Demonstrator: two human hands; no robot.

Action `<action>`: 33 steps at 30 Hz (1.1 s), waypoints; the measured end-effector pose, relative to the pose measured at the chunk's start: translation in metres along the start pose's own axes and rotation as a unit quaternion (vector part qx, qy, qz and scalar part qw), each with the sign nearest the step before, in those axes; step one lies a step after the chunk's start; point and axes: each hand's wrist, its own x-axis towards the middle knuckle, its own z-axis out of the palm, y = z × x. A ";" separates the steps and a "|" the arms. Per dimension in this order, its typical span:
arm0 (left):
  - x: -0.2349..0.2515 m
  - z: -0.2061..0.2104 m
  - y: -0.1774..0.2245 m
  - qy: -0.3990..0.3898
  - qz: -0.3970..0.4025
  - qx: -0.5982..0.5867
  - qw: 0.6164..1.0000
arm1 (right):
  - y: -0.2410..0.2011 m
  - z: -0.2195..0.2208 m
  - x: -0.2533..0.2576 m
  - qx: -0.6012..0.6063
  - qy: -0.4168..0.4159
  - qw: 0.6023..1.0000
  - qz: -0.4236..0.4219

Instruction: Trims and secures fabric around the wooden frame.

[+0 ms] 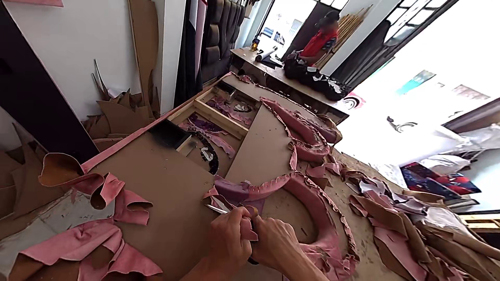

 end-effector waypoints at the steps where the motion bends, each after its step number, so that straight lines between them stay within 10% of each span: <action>1: 0.003 0.000 -0.001 0.005 0.001 0.000 1.000 | 0.000 -0.001 0.002 -0.001 0.003 1.000 0.001; 6: 0.047 0.009 0.018 0.009 -0.128 -0.022 0.992 | 0.021 0.006 -0.002 -0.007 0.042 0.999 0.014; 10: 0.095 0.009 0.036 -0.188 -0.254 0.031 0.948 | 0.012 -0.003 0.009 -0.013 0.035 0.999 -0.007; 18: 0.124 0.024 0.032 -0.312 -0.282 0.081 0.904 | -0.001 -0.018 0.041 0.024 0.051 0.991 -0.124; 21: 0.109 0.045 0.028 -0.268 -0.207 0.029 0.941 | -0.004 -0.016 0.023 0.064 0.117 0.981 -0.138; 30: 0.061 0.006 0.214 -0.251 0.266 -0.164 0.916 | -0.054 -0.011 -0.035 0.169 0.101 0.962 -0.188; 33: 0.068 -0.019 0.194 -0.243 0.266 -0.154 0.920 | -0.015 -0.023 -0.104 0.271 -0.046 0.961 -0.042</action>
